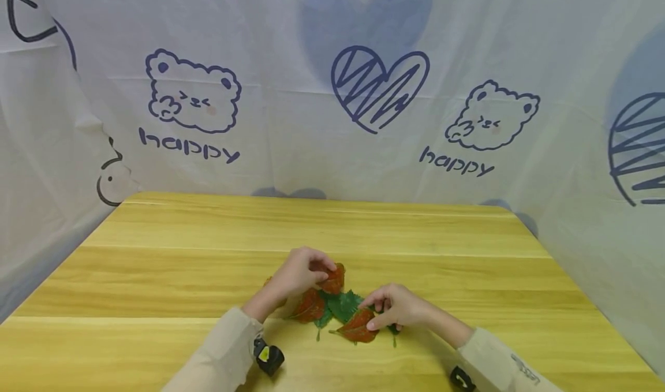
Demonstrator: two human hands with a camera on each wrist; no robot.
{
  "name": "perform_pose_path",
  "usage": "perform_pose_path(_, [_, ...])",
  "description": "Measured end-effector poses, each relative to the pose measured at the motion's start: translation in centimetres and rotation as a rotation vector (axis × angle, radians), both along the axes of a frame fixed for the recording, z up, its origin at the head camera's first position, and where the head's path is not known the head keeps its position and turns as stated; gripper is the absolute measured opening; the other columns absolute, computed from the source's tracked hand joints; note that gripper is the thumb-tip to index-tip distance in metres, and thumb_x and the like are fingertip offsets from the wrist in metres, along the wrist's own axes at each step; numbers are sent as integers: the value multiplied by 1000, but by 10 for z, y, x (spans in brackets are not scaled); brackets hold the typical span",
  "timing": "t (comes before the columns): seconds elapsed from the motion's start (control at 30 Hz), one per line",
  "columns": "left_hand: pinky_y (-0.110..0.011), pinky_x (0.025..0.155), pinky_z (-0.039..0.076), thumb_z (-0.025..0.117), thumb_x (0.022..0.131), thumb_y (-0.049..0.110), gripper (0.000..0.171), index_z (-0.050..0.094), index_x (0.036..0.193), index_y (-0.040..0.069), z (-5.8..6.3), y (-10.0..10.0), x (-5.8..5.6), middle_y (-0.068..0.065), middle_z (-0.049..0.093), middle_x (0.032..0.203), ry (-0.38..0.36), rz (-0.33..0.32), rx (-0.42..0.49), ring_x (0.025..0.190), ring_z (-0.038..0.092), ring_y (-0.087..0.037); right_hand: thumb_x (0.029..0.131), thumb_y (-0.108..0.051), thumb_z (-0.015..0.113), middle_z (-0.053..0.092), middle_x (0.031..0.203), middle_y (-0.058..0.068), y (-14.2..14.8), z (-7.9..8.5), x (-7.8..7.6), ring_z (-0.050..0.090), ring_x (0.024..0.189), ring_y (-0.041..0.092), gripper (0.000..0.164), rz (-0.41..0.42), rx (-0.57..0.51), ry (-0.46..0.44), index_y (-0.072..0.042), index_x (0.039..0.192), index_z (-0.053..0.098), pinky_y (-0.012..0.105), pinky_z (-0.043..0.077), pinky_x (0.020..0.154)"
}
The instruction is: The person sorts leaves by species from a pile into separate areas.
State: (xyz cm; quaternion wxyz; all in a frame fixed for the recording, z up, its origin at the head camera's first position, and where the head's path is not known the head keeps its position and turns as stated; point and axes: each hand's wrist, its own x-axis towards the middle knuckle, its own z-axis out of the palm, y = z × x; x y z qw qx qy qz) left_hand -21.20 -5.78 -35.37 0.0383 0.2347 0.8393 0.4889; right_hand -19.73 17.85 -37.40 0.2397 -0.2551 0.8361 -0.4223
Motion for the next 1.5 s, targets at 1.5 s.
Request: perform_pose_path(1.5, [-31, 64, 50, 61, 81, -4, 13, 67, 93, -2, 12, -75, -18, -14, 64, 90, 70, 360, 29, 78, 60, -23, 75, -10, 72, 46, 73, 4, 1, -1, 0, 35, 42, 7, 34, -7, 9, 3, 2, 106, 64, 19, 34, 36])
